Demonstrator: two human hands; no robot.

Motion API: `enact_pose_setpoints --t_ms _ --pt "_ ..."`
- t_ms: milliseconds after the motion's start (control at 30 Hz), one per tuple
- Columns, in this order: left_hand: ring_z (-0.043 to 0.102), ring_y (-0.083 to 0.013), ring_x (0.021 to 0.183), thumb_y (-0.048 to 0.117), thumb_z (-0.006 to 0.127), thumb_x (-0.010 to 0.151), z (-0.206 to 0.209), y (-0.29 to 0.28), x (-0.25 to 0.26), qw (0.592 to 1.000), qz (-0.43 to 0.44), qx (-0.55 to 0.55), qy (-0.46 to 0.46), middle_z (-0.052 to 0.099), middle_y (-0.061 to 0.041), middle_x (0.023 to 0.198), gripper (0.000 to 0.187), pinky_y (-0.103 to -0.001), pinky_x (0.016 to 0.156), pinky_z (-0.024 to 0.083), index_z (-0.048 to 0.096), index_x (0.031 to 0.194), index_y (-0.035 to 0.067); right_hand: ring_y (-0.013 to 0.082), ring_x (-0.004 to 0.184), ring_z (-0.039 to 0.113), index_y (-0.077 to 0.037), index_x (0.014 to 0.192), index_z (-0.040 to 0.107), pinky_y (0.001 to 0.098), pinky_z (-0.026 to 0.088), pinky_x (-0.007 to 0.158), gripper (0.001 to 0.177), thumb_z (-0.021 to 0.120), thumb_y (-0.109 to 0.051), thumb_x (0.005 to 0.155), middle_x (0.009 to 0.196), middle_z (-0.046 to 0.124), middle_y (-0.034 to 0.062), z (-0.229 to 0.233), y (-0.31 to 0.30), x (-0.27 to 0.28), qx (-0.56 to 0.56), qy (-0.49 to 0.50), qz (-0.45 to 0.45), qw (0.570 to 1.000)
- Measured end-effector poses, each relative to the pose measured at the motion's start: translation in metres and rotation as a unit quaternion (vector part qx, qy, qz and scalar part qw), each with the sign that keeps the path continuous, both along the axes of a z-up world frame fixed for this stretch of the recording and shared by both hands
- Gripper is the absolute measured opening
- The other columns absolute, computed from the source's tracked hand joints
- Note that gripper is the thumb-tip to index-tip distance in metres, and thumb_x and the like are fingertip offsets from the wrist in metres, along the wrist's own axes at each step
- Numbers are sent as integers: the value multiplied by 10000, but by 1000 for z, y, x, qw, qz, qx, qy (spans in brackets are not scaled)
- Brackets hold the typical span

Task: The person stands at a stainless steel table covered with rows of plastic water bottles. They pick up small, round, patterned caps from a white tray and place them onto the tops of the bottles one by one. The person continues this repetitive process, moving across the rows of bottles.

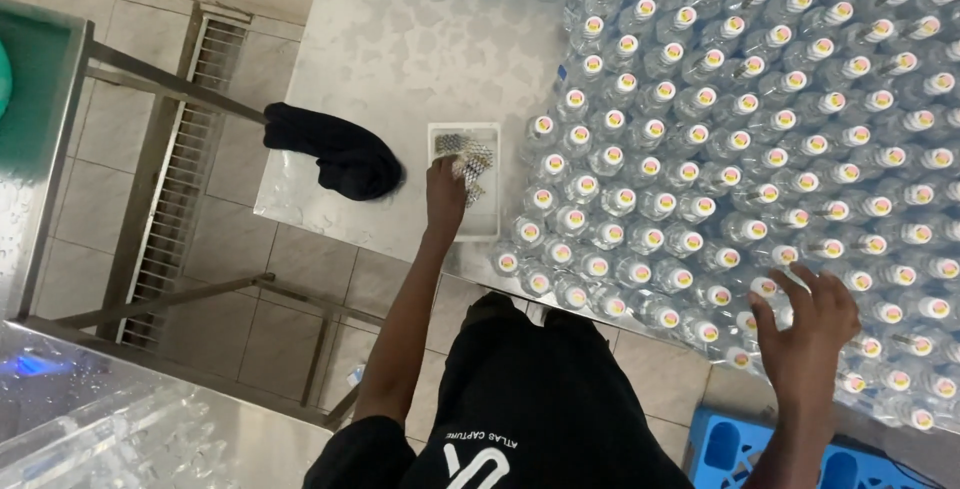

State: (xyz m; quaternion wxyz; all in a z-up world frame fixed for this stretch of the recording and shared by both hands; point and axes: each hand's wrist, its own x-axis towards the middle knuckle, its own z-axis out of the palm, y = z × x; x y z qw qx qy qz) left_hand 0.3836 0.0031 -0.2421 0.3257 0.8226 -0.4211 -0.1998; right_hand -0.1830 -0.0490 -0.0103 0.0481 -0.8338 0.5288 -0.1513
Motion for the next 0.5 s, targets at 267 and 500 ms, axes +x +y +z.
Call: enact_pose_setpoints --t_ms 267,500 --pt "645 -404 964 -127 558 899 -40 -51 57 970 -135 61 -191 661 -218 1083 311 -484 755 547 632 1180 -16 471 1513 575 -86 1397 768 600 416 1262 397 827 -277 1053 1523 713 165 6 70 35 -17 15 -14 1000" --pt "643 -334 1153 76 779 904 -105 -86 44 950 -28 245 -190 635 -208 1235 408 -371 901 609 597 1269 49 462 1506 576 -81 1394 753 595 392 1277 410 801 -239 1018 1520 707 195 -4 102 38 39 14 -51 998"
